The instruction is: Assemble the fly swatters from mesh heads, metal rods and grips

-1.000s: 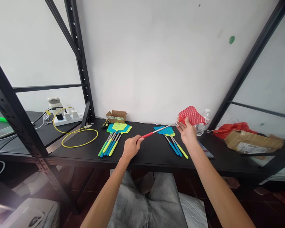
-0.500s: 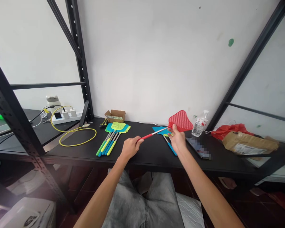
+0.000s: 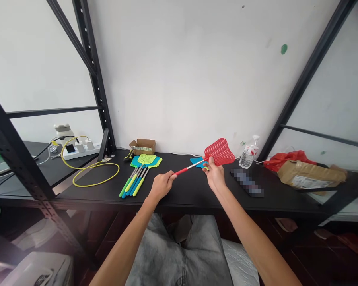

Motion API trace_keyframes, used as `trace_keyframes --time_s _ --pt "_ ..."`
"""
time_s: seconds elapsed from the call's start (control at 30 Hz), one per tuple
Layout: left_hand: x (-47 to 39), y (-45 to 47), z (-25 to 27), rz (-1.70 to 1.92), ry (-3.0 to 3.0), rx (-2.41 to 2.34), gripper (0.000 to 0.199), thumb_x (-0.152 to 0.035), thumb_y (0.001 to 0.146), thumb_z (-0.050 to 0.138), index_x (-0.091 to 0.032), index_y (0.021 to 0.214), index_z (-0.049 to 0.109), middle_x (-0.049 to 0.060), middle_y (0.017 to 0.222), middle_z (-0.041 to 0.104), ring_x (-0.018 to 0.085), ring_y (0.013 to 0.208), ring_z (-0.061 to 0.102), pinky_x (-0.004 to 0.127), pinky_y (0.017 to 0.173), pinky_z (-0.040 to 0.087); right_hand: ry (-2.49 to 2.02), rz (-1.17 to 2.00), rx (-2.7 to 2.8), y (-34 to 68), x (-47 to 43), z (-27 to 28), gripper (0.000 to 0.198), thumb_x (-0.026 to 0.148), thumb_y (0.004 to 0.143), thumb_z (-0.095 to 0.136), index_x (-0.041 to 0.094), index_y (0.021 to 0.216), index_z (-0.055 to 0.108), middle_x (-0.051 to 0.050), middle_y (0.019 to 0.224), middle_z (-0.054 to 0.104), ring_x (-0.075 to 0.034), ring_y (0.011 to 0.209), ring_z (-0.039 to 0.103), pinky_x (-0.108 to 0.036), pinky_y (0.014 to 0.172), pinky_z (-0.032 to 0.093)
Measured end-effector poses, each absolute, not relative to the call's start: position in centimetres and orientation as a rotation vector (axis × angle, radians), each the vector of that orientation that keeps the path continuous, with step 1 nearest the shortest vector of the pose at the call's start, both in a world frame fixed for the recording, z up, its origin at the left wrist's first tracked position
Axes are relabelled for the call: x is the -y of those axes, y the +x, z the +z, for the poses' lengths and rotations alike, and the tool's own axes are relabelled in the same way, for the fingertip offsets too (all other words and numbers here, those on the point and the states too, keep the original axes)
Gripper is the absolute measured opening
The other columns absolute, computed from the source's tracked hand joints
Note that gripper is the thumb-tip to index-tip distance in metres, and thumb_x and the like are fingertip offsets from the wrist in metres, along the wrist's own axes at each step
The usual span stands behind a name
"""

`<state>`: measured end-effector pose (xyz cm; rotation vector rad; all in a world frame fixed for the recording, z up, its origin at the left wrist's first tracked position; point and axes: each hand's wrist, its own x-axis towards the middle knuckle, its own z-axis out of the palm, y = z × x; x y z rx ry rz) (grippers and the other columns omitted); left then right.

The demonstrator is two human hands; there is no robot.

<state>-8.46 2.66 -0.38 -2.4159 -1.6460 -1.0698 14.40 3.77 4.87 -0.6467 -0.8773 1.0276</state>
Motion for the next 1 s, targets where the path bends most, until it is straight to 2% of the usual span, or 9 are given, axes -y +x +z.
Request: trace_keyframes --time_s 0.33,0.43,0.6,0.73,0.87,1.0 --pt "-2.0 -7.7 0.2 -0.873 -2.563 1.608 0.05 -0.049 0.101 0.019 -0.022 0.081 0.056 0.001 0.066 0.062 0.016 0.063 0.059 0.024 0.059 0.029 -0.798 1.181 1.195 11.2 -3.7 2.3 0.039 0.052 0.082 0.064 0.021 0.106 0.065 -0.009 0.106 0.072 -0.017 0.084 0.067 -0.022 0.058 0.051" --pt "-1.9 -7.7 0.4 -0.853 -2.569 1.62 0.05 -0.051 0.101 0.021 -0.023 0.082 0.058 0.001 0.068 0.063 0.016 0.065 0.06 0.024 0.06 0.029 -0.83 1.141 1.246 10.9 -4.0 2.7 0.039 0.053 0.085 0.06 0.021 0.107 0.065 -0.009 0.103 0.073 -0.018 0.085 0.068 -0.022 0.058 0.051" --pt "-1.8 -7.5 0.5 -0.837 -2.52 1.631 0.05 -0.051 0.1 0.021 -0.024 0.082 0.058 0.001 0.067 0.062 0.017 0.069 0.061 0.025 0.061 0.028 -0.974 0.918 1.321 14.8 -5.2 6.4 0.041 0.053 0.083 0.06 0.018 0.103 0.066 -0.008 0.085 0.072 -0.018 0.076 0.067 -0.023 0.055 0.051" --pt "-1.7 -7.4 0.5 -0.831 -2.506 1.637 0.049 -0.052 0.1 0.024 -0.024 0.083 0.06 0.001 0.067 0.063 0.017 0.069 0.061 0.025 0.06 0.027 -1.241 0.597 1.538 18.7 -6.3 9.1 0.037 0.05 0.085 0.057 0.018 0.099 0.068 -0.005 0.073 0.071 -0.018 0.067 0.066 -0.025 0.058 0.049" --pt "-1.7 -7.4 0.3 -0.854 -2.49 1.639 0.046 -0.051 0.099 0.027 -0.024 0.085 0.061 0.001 0.069 0.065 0.017 0.069 0.062 0.025 0.059 0.027 -1.556 0.292 1.792 20.2 -7.4 9.1 0.029 0.038 0.087 0.056 0.018 0.102 0.069 -0.004 0.068 0.071 -0.02 0.071 0.068 -0.026 0.067 0.046" --pt "-1.7 -7.4 0.2 -0.856 -2.486 1.646 0.044 -0.05 0.099 0.03 -0.024 0.086 0.063 0.002 0.071 0.067 0.018 0.07 0.063 0.025 0.059 0.028 -1.776 0.111 1.967 19.3 -8.0 6.6 0.024 0.034 0.086 0.055 0.021 0.098 0.072 -0.007 0.08 0.073 -0.025 0.087 0.068 -0.029 0.072 0.045"
